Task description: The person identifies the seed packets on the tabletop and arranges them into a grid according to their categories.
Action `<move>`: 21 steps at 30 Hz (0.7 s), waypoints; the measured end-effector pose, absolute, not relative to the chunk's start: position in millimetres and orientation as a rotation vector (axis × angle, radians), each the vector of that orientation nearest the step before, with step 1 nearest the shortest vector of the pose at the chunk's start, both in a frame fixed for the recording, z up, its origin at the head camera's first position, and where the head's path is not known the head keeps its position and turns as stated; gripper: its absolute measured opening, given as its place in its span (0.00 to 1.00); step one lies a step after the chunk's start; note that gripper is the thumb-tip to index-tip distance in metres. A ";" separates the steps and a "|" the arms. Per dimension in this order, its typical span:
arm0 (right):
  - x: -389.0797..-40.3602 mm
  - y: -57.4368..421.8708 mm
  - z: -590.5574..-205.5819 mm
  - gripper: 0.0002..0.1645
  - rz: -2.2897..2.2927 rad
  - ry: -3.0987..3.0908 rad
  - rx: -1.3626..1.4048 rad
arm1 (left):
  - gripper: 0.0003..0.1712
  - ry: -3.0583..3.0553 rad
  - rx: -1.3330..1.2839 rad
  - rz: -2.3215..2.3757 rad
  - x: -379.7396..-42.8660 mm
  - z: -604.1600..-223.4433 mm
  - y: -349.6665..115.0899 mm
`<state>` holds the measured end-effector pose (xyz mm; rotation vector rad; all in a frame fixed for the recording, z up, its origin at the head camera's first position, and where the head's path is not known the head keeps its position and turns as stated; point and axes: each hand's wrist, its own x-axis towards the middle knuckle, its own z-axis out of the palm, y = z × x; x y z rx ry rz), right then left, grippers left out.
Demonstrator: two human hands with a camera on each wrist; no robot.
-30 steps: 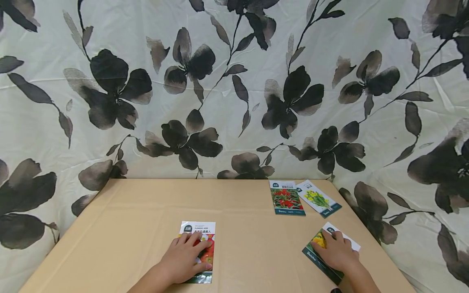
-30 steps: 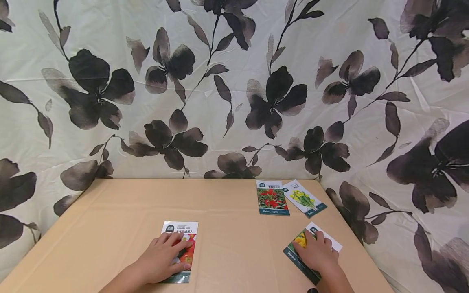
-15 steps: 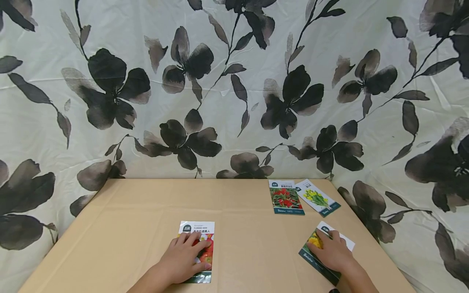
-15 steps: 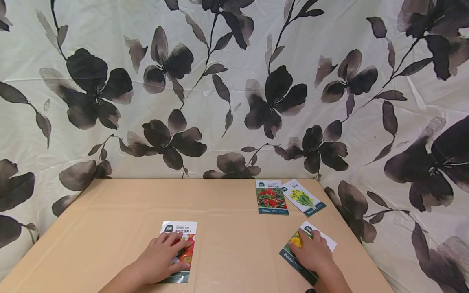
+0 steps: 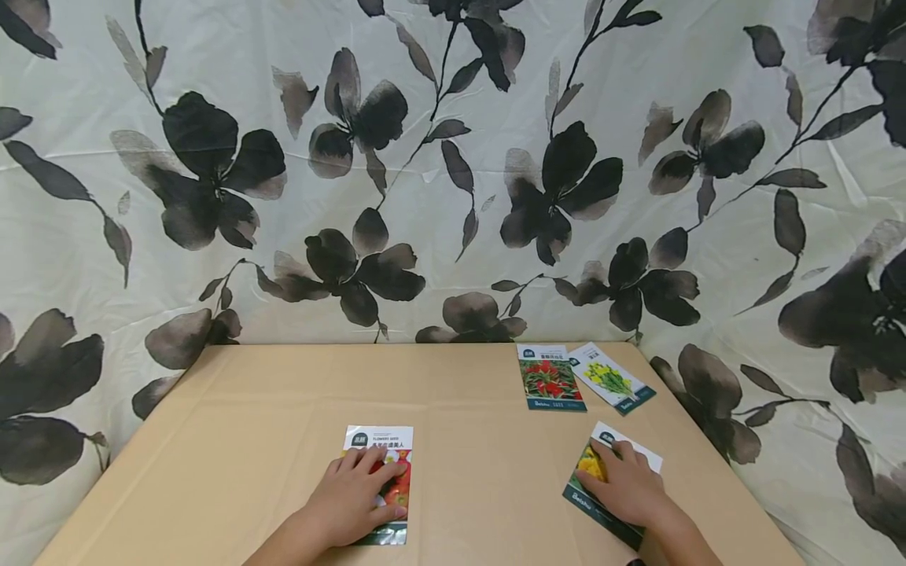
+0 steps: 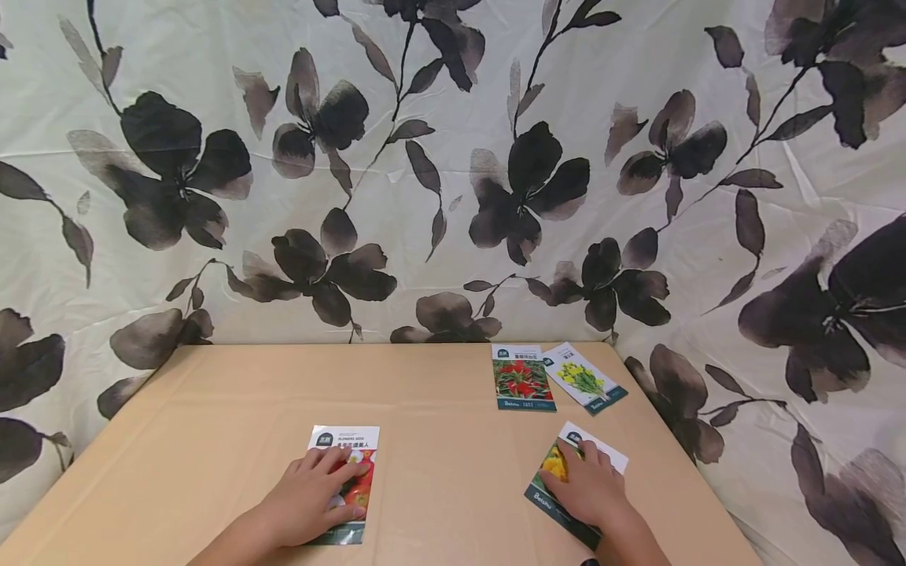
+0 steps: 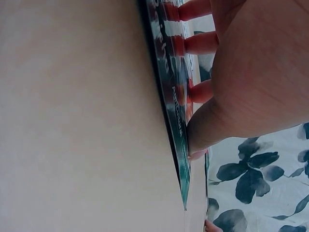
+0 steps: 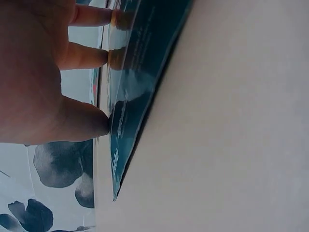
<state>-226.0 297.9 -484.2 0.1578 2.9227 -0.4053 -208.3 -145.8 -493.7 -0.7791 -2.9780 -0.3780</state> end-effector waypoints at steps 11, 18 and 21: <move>-226.4 287.8 -485.7 0.49 -0.398 2.940 0.074 | 0.39 -2.969 -0.770 -0.371 -208.2 -494.3 -145.3; -225.9 280.4 -482.3 0.49 -0.381 2.930 0.077 | 0.38 -3.003 -0.765 -0.380 -207.0 -488.2 -144.1; -226.1 278.7 -481.8 0.49 -0.379 2.923 0.078 | 0.39 -3.011 -0.765 -0.381 -206.7 -486.1 -144.0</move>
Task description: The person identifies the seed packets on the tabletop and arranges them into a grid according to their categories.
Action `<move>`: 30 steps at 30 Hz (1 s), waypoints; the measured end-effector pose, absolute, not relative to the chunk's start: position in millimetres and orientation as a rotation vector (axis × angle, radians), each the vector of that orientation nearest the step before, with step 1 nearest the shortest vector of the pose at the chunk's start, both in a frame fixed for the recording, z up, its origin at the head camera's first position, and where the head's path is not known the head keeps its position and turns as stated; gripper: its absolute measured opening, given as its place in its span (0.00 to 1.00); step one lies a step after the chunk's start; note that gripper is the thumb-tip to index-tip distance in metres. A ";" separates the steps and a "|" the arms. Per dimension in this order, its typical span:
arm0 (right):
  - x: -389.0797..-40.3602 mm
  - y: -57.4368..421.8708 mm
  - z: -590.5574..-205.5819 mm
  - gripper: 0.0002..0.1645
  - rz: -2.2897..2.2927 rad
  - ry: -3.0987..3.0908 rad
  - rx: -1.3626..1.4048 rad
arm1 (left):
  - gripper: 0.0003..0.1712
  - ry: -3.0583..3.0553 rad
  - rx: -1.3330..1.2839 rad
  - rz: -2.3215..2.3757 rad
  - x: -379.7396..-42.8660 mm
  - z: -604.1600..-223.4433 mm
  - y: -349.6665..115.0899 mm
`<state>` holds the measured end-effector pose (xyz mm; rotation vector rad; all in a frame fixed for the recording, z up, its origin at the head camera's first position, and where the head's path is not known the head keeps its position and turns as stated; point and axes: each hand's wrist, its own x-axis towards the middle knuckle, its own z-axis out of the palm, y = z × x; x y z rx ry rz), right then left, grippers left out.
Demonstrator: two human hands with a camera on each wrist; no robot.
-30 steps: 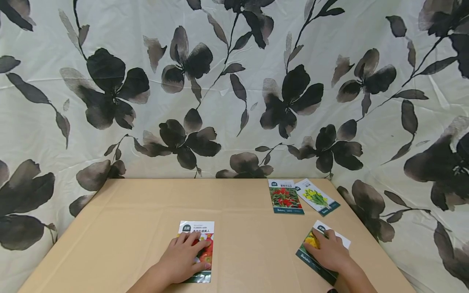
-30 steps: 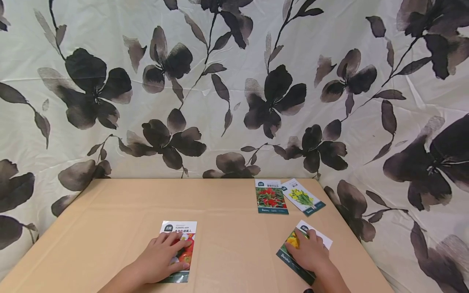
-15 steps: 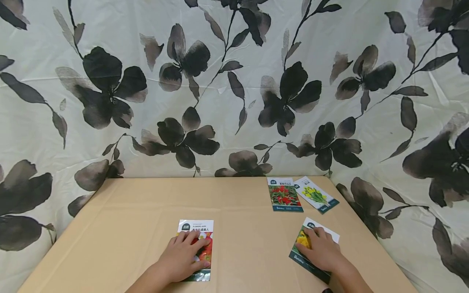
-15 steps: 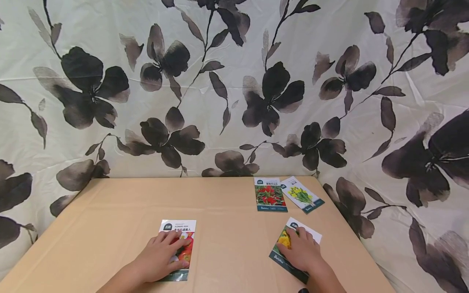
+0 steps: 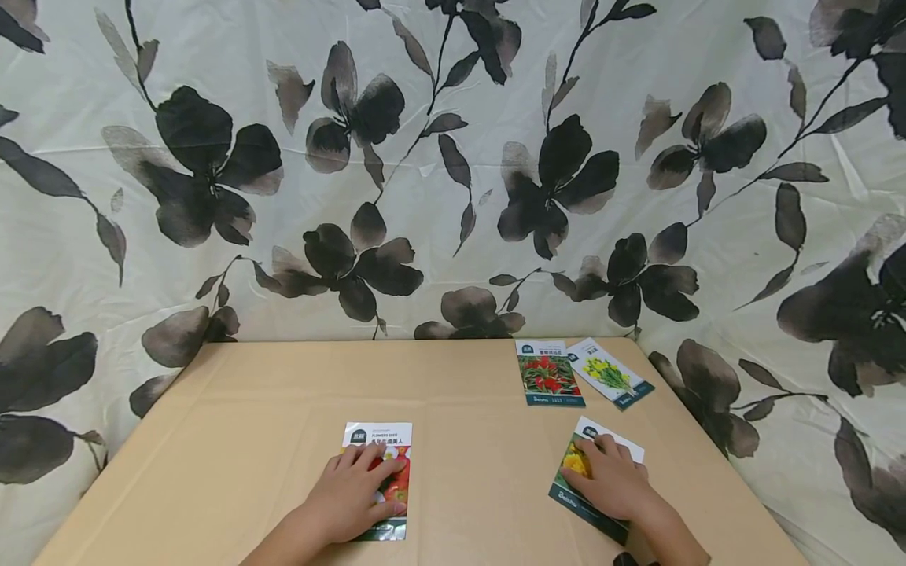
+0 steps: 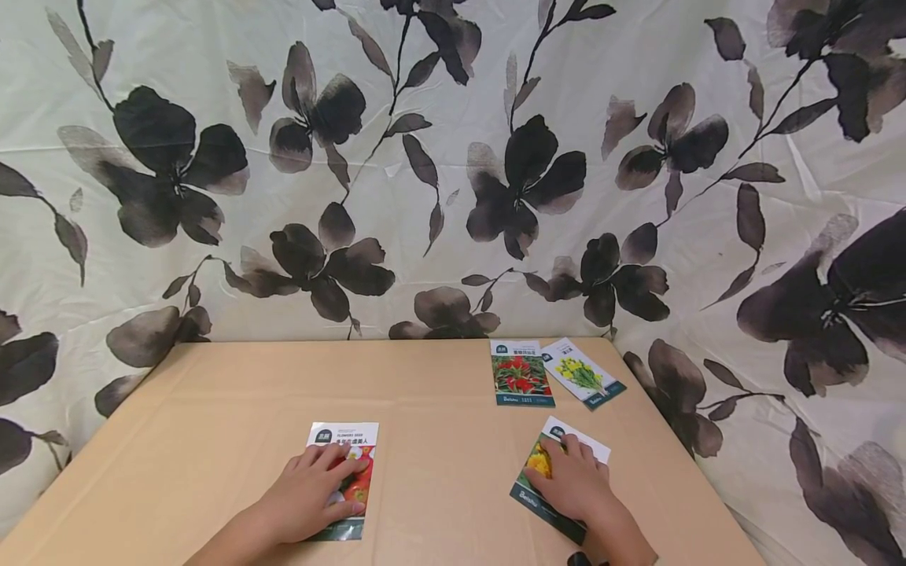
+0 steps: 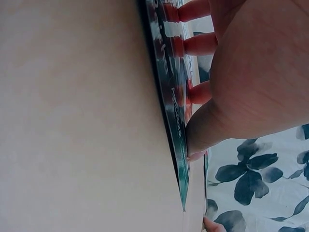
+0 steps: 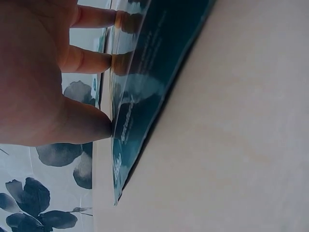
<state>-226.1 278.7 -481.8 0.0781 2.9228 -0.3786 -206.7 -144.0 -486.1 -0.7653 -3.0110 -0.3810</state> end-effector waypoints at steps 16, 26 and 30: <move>-224.0 268.0 -477.5 0.46 -0.386 2.918 0.044 | 0.37 -3.001 -0.748 -0.391 -206.9 -489.4 -143.3; -223.1 264.2 -481.0 0.43 -0.404 2.940 0.012 | 0.38 -2.971 -0.758 -0.380 -207.7 -491.7 -144.5; -223.0 262.3 -483.3 0.43 -0.404 2.939 0.000 | 0.39 -2.994 -0.750 -0.394 -207.3 -490.8 -144.0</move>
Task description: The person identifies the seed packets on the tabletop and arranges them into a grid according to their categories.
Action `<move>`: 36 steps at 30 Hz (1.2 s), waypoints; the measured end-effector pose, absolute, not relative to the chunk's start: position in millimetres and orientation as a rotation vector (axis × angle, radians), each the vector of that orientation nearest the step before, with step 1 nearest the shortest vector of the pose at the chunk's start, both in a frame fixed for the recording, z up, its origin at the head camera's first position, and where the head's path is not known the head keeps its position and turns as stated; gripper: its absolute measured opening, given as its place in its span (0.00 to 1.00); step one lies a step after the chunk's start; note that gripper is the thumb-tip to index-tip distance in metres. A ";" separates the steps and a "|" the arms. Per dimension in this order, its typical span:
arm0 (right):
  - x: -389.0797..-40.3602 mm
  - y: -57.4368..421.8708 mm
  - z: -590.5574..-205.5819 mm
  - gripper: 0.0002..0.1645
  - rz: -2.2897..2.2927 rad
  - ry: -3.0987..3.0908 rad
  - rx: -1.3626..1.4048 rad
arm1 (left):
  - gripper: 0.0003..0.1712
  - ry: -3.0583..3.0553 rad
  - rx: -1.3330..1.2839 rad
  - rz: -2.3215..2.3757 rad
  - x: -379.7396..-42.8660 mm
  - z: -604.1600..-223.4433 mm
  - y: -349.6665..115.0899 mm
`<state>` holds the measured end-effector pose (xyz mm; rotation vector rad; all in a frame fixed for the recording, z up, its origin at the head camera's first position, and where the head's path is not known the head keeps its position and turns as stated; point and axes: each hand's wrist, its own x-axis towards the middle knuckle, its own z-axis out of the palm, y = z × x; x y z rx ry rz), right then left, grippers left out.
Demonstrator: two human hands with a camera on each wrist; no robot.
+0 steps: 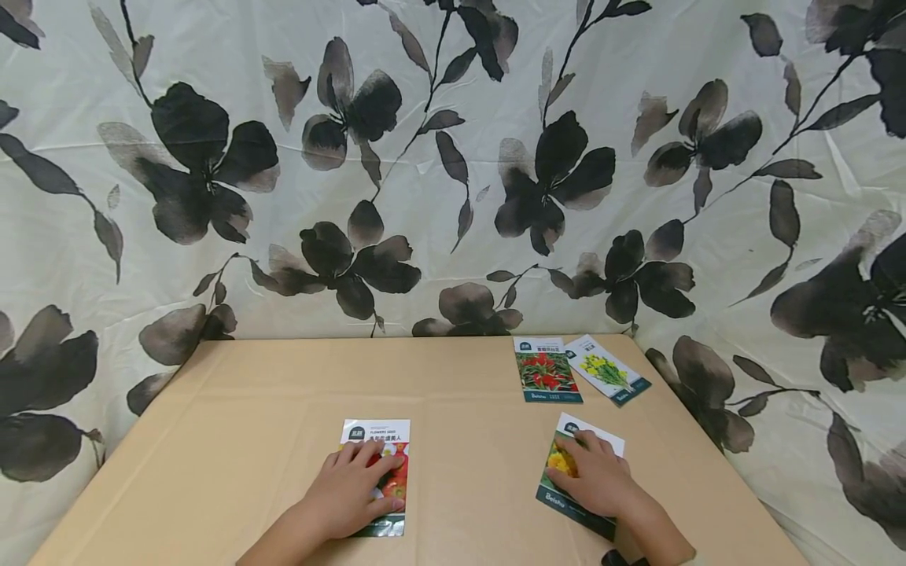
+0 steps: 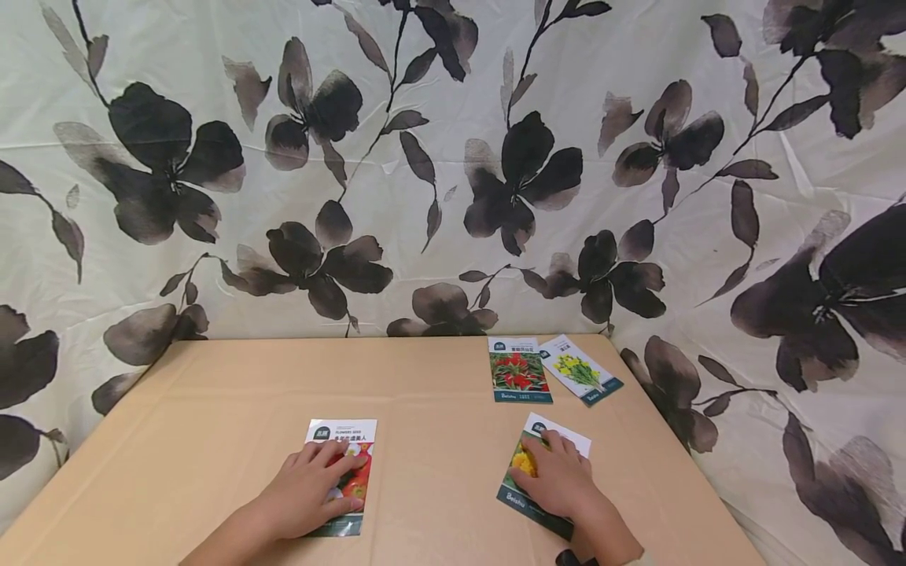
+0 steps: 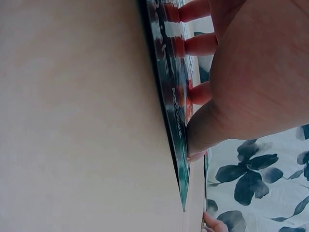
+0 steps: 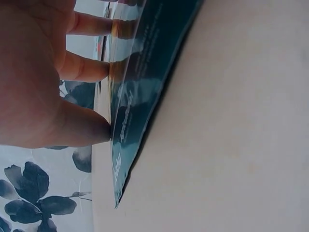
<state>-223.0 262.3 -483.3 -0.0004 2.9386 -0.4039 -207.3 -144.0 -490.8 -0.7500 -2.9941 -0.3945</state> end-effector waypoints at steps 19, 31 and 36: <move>-220.7 246.9 -483.6 0.40 -0.480 2.950 -0.127 | 0.38 -2.994 -0.746 -0.412 -207.4 -493.9 -144.6; -219.4 240.1 -483.4 0.39 -0.530 2.914 -0.244 | 0.37 -2.989 -0.741 -0.414 -206.6 -492.1 -144.2; -219.0 237.1 -481.0 0.39 -0.538 2.895 -0.304 | 0.37 -2.987 -0.743 -0.402 -207.3 -492.3 -143.9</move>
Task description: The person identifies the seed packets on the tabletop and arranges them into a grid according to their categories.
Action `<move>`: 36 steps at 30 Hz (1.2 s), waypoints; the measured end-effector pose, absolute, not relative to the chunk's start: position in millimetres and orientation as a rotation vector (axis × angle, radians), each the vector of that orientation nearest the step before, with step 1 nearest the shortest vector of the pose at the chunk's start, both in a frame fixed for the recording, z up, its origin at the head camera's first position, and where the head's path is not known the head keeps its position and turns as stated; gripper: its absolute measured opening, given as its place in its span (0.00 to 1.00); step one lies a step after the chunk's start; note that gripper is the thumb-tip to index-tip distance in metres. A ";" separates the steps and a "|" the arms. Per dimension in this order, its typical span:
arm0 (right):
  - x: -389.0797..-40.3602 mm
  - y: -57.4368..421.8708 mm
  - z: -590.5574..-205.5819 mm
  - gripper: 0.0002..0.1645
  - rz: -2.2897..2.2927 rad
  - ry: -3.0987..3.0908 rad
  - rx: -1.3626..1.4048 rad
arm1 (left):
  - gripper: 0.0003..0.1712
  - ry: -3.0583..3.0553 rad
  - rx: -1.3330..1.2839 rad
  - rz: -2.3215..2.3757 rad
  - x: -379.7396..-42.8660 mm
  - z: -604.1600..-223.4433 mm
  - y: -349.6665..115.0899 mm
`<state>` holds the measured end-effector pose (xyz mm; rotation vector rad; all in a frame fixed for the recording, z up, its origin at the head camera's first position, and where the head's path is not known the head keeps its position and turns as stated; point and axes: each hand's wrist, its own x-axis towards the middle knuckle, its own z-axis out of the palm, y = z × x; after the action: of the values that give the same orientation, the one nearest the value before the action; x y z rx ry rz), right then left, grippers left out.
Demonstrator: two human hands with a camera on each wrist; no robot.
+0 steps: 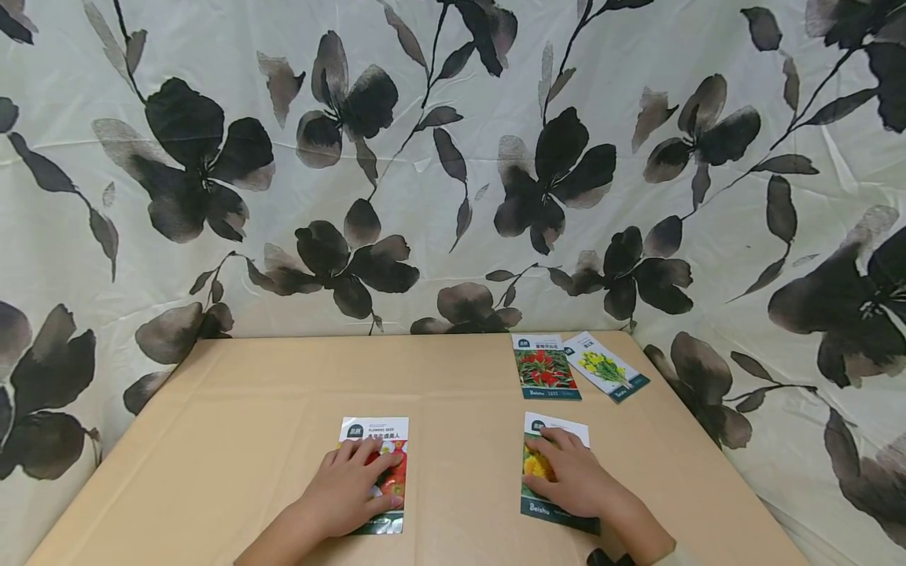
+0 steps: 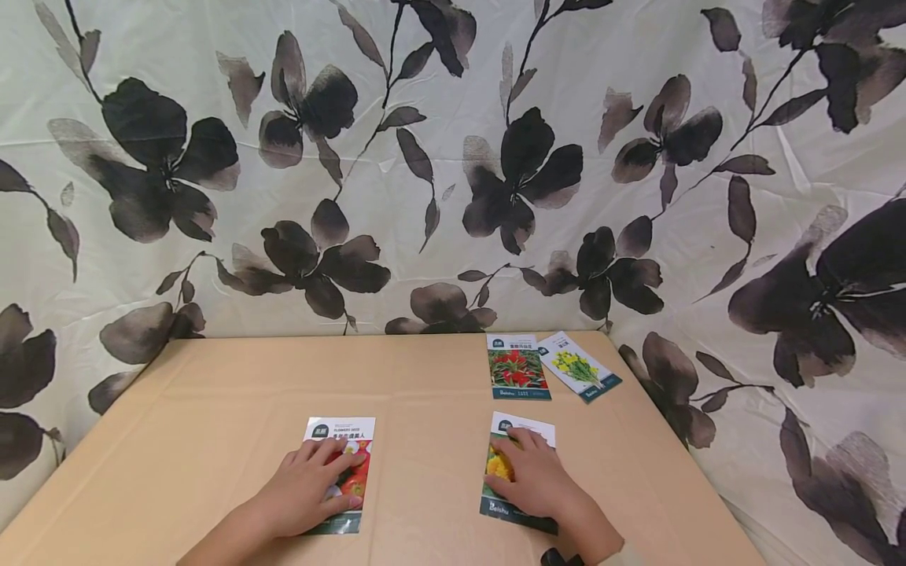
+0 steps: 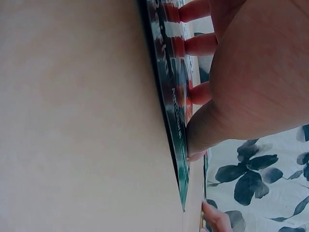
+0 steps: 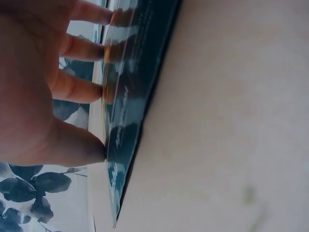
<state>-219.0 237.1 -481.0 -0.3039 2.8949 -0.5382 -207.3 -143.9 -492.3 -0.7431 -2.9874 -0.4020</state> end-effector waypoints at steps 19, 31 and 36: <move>-228.4 239.4 -480.8 0.40 -0.586 2.787 -0.513 | 0.38 -2.989 -0.739 -0.413 -208.3 -493.8 -143.7; -223.8 230.6 -476.1 0.39 -0.519 2.836 -0.434 | 0.37 -2.980 -0.742 -0.419 -208.2 -494.3 -145.5; -221.5 226.2 -475.3 0.38 -0.462 2.866 -0.399 | 0.36 -2.940 -0.753 -0.412 -207.0 -493.5 -145.4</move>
<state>-221.5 226.2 -475.3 -0.3985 2.8663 -0.4619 -207.0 -145.4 -493.5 -0.7527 -2.9403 -0.4118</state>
